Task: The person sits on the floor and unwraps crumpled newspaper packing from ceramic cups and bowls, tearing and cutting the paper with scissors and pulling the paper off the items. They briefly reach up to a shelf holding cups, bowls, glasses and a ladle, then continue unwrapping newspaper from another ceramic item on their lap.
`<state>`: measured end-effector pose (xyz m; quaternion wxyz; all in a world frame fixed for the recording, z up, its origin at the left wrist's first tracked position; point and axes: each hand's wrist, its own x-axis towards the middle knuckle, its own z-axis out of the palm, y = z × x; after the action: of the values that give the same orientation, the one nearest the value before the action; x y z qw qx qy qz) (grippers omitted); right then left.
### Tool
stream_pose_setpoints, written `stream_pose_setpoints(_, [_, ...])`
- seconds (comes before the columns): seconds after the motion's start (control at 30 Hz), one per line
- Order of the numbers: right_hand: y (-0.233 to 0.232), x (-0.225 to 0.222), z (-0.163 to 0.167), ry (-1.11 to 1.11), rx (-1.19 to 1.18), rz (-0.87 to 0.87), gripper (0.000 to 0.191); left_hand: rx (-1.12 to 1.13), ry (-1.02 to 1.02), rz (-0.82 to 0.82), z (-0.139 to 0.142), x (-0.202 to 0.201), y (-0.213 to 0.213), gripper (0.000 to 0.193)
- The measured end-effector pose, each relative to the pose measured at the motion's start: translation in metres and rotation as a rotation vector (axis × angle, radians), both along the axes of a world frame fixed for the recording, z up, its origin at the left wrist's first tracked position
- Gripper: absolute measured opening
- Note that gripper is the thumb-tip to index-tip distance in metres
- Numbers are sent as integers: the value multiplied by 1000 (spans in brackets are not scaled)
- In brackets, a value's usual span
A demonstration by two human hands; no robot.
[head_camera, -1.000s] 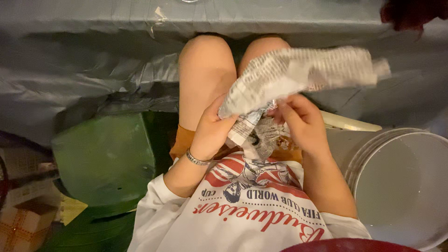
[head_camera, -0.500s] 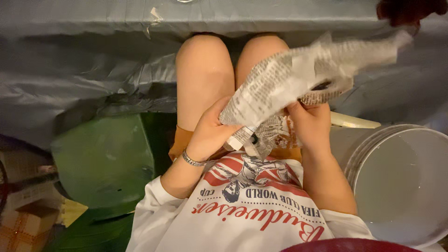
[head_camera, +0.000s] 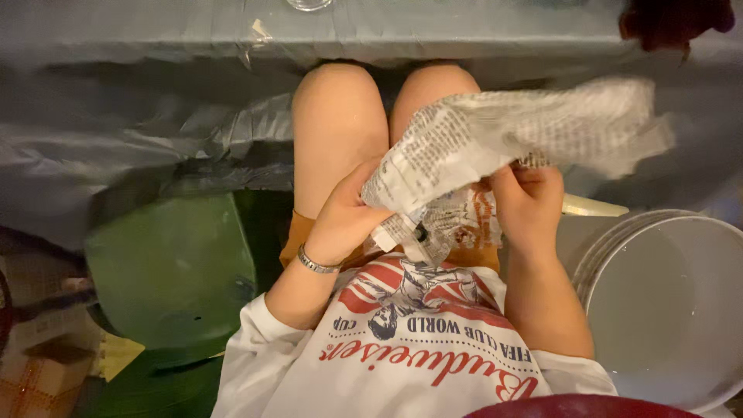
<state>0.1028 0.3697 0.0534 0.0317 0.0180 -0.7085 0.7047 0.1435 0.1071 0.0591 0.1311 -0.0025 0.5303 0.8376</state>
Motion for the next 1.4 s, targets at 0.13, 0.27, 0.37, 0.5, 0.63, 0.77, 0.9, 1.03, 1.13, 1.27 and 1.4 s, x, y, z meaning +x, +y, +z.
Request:
stream_pose_setpoints(0.13, [5, -7, 3, -54, 68, 156, 21, -114, 113, 34, -2, -5, -1, 59])
stream_pose_setpoints(0.27, [-3, -9, -11, -196, -54, 134, 16, -52, 79, -8, -12, -4, 7, 58])
stream_pose_setpoints(0.37, [-8, 0, -19, -241, 95, -100, 16, -41, 70, 7, -22, -1, 10, 44])
stream_pose_setpoints(0.5, [-4, 2, -14, -24, 230, 5, 23, -54, -101, 37, -29, 1, 6, 32])
stream_pose_setpoints(0.63, [-9, 2, -6, -55, 560, -92, 23, -183, -231, 10, -24, 4, 7, 28])
stream_pose_setpoints(0.77, [-11, 2, 3, 17, 710, -66, 31, -444, 120, 122, -13, 5, 9, 29])
stream_pose_setpoints(0.9, [-6, -1, 11, 41, 756, 16, 35, -388, 239, 307, -15, 2, 12, 30])
stream_pose_setpoints(1.03, [-5, -1, 10, -273, 759, -29, 48, -115, 75, 334, -29, -7, 9, 28])
stream_pose_setpoints(1.13, [1, -5, 8, -17, 726, 30, 40, -40, -67, 314, -30, -9, 3, 29])
stream_pose_setpoints(1.27, [19, -20, 9, -72, 826, -27, 35, -410, 241, 473, -9, 0, -6, 27])
stream_pose_setpoints(1.4, [26, -41, 7, 283, 855, 315, 27, -1237, 1310, 256, 20, 3, -17, 37])
